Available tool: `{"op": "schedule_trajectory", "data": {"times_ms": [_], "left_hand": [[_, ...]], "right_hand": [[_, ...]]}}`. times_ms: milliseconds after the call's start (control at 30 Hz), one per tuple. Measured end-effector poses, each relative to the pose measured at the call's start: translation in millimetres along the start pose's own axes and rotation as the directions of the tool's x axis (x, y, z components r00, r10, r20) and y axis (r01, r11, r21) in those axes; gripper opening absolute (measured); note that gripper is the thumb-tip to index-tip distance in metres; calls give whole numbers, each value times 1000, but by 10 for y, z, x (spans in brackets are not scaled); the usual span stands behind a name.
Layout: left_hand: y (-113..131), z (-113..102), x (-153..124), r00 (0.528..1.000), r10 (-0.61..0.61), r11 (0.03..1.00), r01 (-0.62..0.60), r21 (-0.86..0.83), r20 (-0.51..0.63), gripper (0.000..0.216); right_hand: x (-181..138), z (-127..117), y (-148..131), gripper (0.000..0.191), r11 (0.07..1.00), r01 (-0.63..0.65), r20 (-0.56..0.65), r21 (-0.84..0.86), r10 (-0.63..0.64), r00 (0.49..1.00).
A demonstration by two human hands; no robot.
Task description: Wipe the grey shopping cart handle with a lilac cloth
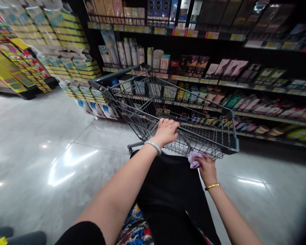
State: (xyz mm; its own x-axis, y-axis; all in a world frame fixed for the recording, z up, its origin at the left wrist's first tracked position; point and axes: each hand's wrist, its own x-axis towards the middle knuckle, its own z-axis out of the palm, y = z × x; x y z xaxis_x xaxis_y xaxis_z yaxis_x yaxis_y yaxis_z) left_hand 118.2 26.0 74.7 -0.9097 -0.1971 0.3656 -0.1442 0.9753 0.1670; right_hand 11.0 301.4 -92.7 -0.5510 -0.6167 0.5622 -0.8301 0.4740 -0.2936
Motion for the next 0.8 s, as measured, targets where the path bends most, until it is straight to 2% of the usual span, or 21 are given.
{"op": "schedule_trajectory", "data": {"times_ms": [100,167,233,333,400,567,633,700,800], "left_hand": [[-3,20,1,1000,-5,1000,5,6,-23,28],[2,24,7,1000,-13,1000,14,11,-27,28],[10,16,14,1000,-22,1000,22,8,-18,27],[16,-8,20,1000,-25,1000,25,1,-6,26],[11,-18,19,1000,-17,1000,17,-1,-3,26],[-6,1,18,1000,-16,1000,16,-6,-18,25],[-2,11,23,999,-28,1000,28,3,-24,25],[6,12,27,999,-31,999,32,7,-20,25],[12,4,26,1000,-20,1000,20,-2,-13,26]], "right_hand": [[220,-267,-90,42,999,-39,-107,31,43,993],[302,-363,-118,44,998,-56,-169,37,61,984],[246,-330,-89,43,998,-56,-150,27,60,987],[3,-173,27,40,999,-47,-31,22,48,998],[-105,-156,99,41,997,-78,-10,6,79,997],[91,-508,163,45,994,-112,-190,-5,109,976],[145,-558,179,44,994,-105,-199,8,105,974],[62,-458,216,43,992,-121,-144,43,126,982],[-218,-153,316,39,974,-197,-58,115,205,977]]}}
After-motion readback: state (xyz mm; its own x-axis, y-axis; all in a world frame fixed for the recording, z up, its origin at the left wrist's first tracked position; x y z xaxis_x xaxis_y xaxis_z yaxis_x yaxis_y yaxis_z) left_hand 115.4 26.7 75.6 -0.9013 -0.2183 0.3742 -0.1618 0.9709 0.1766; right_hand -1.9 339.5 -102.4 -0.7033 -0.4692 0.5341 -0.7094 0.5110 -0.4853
